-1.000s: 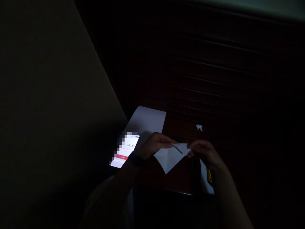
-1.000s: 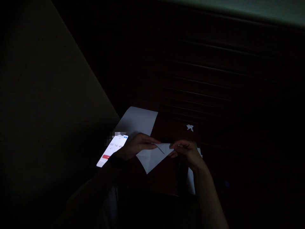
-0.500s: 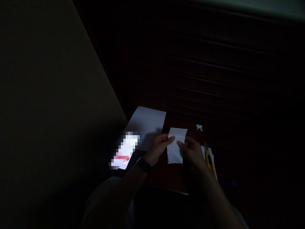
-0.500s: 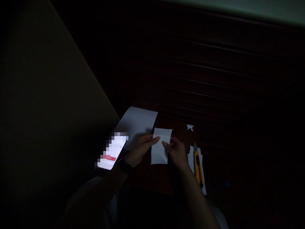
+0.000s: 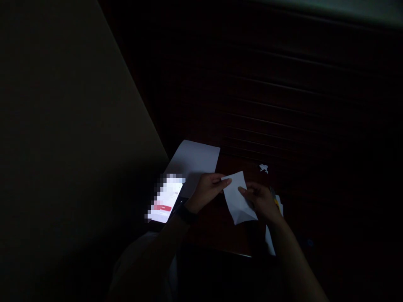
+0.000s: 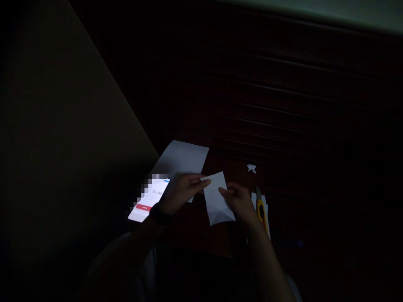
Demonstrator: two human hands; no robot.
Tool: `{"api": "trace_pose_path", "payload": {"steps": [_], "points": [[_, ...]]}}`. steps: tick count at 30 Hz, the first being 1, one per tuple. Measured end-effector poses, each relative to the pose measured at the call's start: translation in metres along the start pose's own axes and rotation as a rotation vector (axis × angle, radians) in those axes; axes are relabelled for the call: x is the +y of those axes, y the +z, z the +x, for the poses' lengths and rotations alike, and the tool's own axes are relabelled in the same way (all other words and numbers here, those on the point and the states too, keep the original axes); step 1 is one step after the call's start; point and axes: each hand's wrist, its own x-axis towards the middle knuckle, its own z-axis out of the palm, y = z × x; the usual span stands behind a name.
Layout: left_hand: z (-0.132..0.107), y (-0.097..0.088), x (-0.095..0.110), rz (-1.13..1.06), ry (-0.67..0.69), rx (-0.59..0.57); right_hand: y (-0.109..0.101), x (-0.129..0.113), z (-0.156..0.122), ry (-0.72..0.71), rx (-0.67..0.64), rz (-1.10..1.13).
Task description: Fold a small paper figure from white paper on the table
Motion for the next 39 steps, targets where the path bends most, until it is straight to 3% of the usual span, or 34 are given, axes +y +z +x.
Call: {"api": "trace_pose_path", "payload": {"steps": [3, 6, 11, 17, 22, 29, 34, 39], "points": [[0.000, 0.004, -0.004, -0.032, 0.021, -0.054, 0.004, 0.001, 0.002, -0.023, 0.088, 0.092], [-0.001, 0.004, -0.007, -0.022, -0.013, -0.074, 0.004, 0.002, 0.003, -0.035, 0.092, 0.164], [-0.006, -0.005, -0.002, 0.057, -0.087, -0.139, -0.013, 0.000, 0.003, -0.085, 0.108, 0.060], [-0.006, -0.018, -0.004, 0.024, -0.089, -0.255, -0.028, -0.008, -0.004, -0.014, -0.095, -0.005], [-0.004, -0.020, -0.009, 0.005, -0.123, -0.336, -0.026, -0.011, -0.007, -0.023, -0.127, 0.001], [-0.005, -0.020, -0.006, -0.074, -0.106, -0.307, -0.029, -0.011, -0.007, 0.064, -0.283, 0.111], [-0.007, -0.022, -0.003, -0.108, -0.140, -0.288, -0.029, -0.014, -0.008, 0.073, -0.291, 0.198], [-0.008, -0.025, 0.002, -0.099, -0.200, -0.344, -0.032, -0.018, -0.013, 0.108, -0.368, 0.214]]}}
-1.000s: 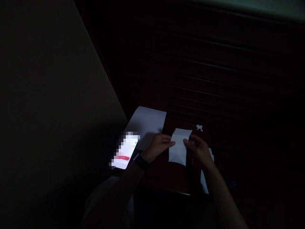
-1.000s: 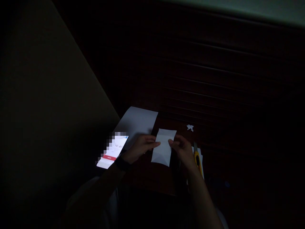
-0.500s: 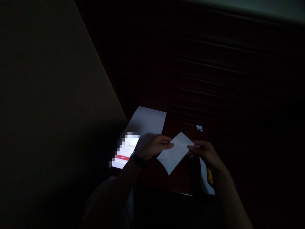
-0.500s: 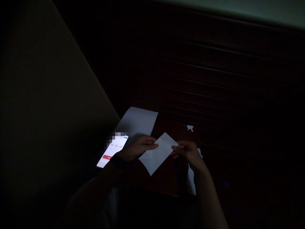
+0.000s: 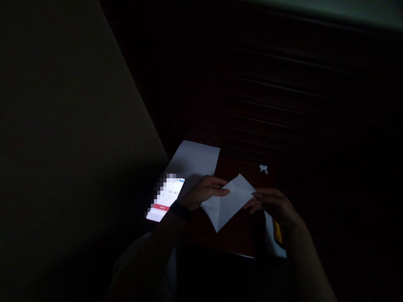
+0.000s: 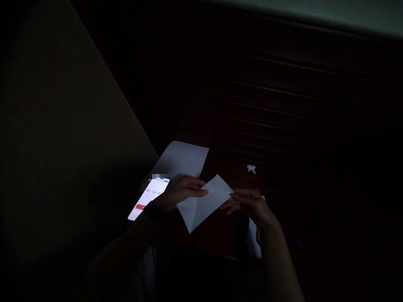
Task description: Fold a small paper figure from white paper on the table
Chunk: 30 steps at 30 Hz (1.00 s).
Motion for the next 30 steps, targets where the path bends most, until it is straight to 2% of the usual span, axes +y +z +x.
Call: {"api": "trace_pose_path", "payload": {"steps": [4, 15, 19, 22, 27, 30], "points": [[-0.002, -0.001, 0.002, 0.028, -0.006, -0.009, 0.000, -0.002, -0.003, 0.017, -0.030, -0.011], [-0.002, -0.001, 0.002, -0.012, 0.006, 0.011, -0.001, -0.008, -0.005, -0.010, 0.009, 0.029], [-0.001, 0.001, 0.002, 0.017, 0.011, 0.006, 0.007, -0.003, 0.000, -0.036, 0.064, -0.084], [-0.002, 0.003, 0.003, 0.032, -0.004, -0.013, 0.013, 0.003, 0.003, -0.045, 0.058, -0.146], [-0.003, 0.003, 0.005, 0.016, 0.018, -0.032, 0.009, 0.006, 0.003, -0.050, 0.083, -0.113], [-0.003, 0.003, 0.005, -0.027, 0.032, -0.049, 0.006, 0.004, 0.000, -0.059, 0.054, -0.071]]}}
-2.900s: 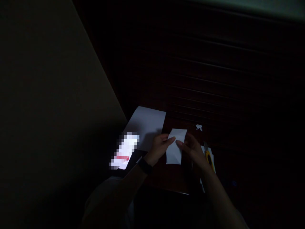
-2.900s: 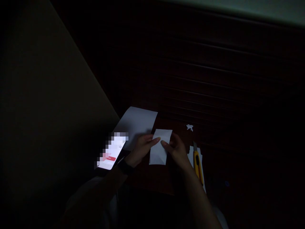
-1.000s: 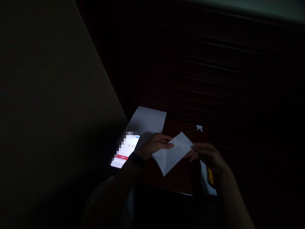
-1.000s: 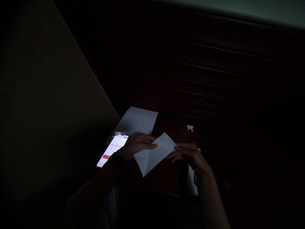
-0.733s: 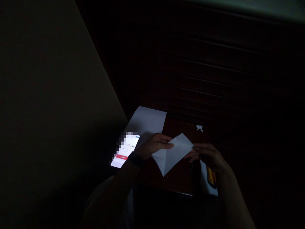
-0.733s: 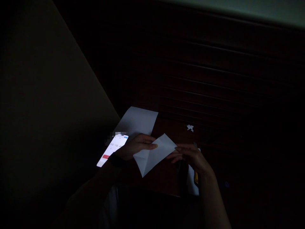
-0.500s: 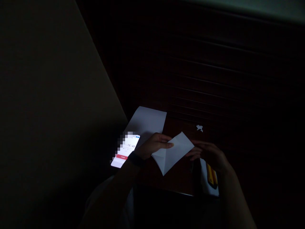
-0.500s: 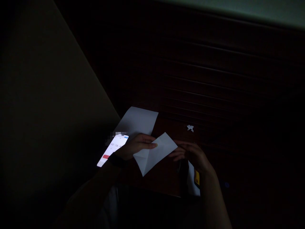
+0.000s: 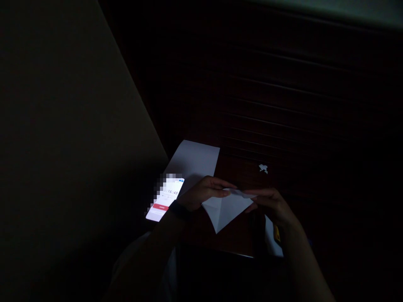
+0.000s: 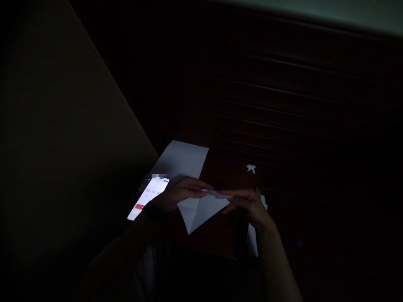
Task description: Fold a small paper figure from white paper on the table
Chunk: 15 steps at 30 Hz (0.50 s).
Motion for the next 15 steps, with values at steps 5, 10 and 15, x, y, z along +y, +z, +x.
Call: {"api": "trace_pose_path", "payload": {"steps": [5, 10, 15], "points": [[0.003, -0.001, -0.002, -0.043, -0.027, 0.018, -0.001, -0.004, -0.003, 0.012, -0.037, 0.011], [0.000, -0.001, 0.004, -0.163, 0.030, 0.101, -0.004, -0.001, -0.002, -0.001, 0.013, -0.080], [0.002, -0.002, 0.008, -0.475, 0.053, 0.174, -0.001, 0.002, 0.005, -0.061, 0.183, 0.002]]}}
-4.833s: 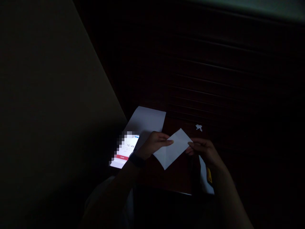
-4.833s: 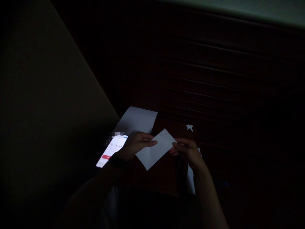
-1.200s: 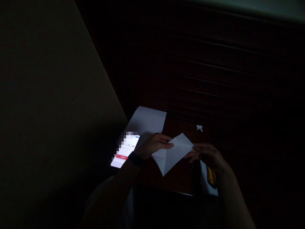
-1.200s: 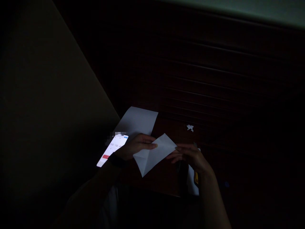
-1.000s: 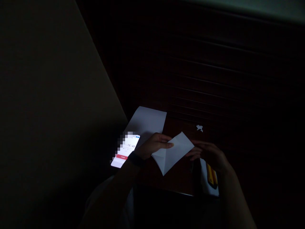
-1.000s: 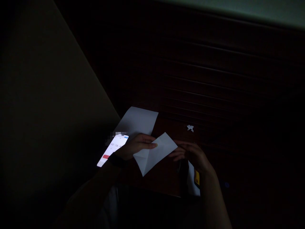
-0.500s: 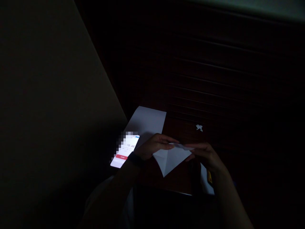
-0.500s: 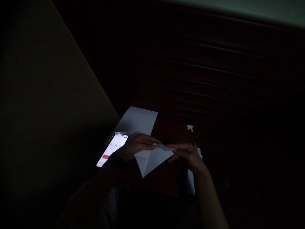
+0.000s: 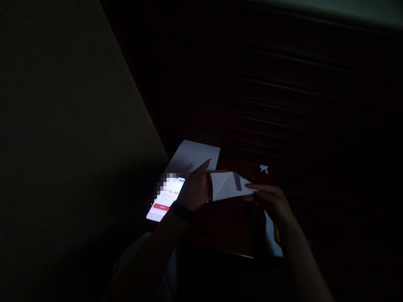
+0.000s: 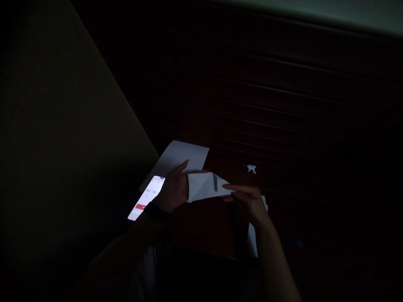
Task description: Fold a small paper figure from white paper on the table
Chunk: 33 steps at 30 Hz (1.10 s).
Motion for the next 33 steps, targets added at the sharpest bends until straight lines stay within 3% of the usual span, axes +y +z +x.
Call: {"api": "trace_pose_path", "payload": {"steps": [4, 7, 12, 18, 21, 25, 29, 33], "points": [[0.006, 0.011, -0.016, -0.237, -0.006, 0.011, 0.012, 0.005, 0.006, -0.132, 0.226, 0.052], [0.009, 0.022, -0.032, -0.184, 0.010, 0.007, 0.023, 0.008, 0.006, -0.240, 0.340, -0.064], [0.013, 0.027, -0.045, 0.098, 0.165, 0.124, 0.038, 0.013, 0.002, -0.251, 0.297, -0.211], [0.015, 0.020, -0.042, 0.172, 0.224, 0.212, 0.044, 0.005, -0.002, -0.264, 0.181, -0.255], [0.016, 0.018, -0.039, 0.258, 0.236, 0.252, 0.044, -0.001, -0.003, -0.229, 0.168, -0.169], [0.019, 0.016, -0.039, 0.447, 0.196, 0.200, 0.041, 0.003, 0.004, -0.114, 0.273, -0.029], [0.020, 0.013, -0.042, 0.541, 0.216, 0.097, 0.038, 0.014, 0.010, 0.010, 0.250, 0.039], [0.023, 0.013, -0.044, 0.564, 0.247, 0.177, 0.037, 0.021, 0.009, 0.029, 0.237, 0.130]]}}
